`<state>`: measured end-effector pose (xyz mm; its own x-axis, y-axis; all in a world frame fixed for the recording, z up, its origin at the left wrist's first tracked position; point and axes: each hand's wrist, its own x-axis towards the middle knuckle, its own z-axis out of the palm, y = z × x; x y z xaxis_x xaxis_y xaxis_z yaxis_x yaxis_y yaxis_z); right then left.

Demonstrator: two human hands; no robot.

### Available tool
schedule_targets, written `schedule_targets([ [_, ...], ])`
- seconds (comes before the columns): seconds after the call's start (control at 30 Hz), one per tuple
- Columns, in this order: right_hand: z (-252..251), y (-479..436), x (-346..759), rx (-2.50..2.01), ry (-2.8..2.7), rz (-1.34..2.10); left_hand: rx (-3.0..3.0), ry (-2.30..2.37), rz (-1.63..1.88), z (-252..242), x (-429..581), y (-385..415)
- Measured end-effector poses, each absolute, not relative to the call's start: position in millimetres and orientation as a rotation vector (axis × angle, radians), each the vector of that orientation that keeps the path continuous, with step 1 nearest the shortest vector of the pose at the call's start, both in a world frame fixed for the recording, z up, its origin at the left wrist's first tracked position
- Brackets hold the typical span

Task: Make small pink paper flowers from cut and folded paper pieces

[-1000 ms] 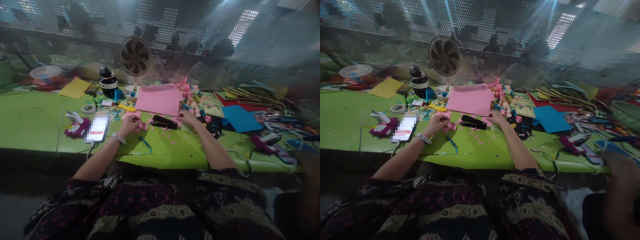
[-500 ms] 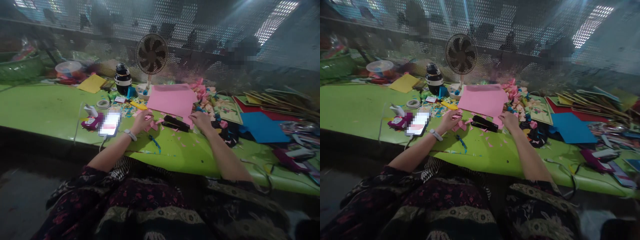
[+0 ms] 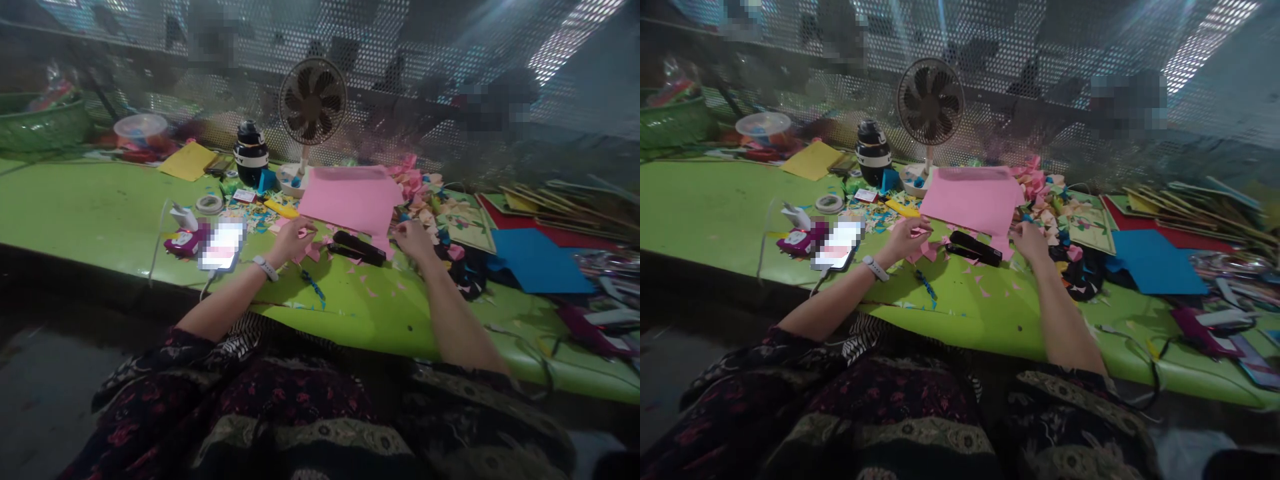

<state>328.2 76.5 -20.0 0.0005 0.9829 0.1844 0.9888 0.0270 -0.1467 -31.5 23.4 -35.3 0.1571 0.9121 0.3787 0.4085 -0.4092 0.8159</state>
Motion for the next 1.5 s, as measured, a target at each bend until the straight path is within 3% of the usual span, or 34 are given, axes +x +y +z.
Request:
schedule_targets([
  [0.2,-13,72,336,-2.098,-2.084,0.273,1.864,1.285,1.178,-41,-33,24],
  [0.4,-23,72,341,-2.069,-2.060,0.374,1.826,1.249,1.152,-46,-33,25],
  [1.03,-30,64,305,-2.103,-1.905,0.214,1.787,1.251,1.125,-46,-32,23],
  [1.5,-37,70,310,-1.854,-1.771,0.255,1.760,1.198,1.154,-46,-34,21],
])
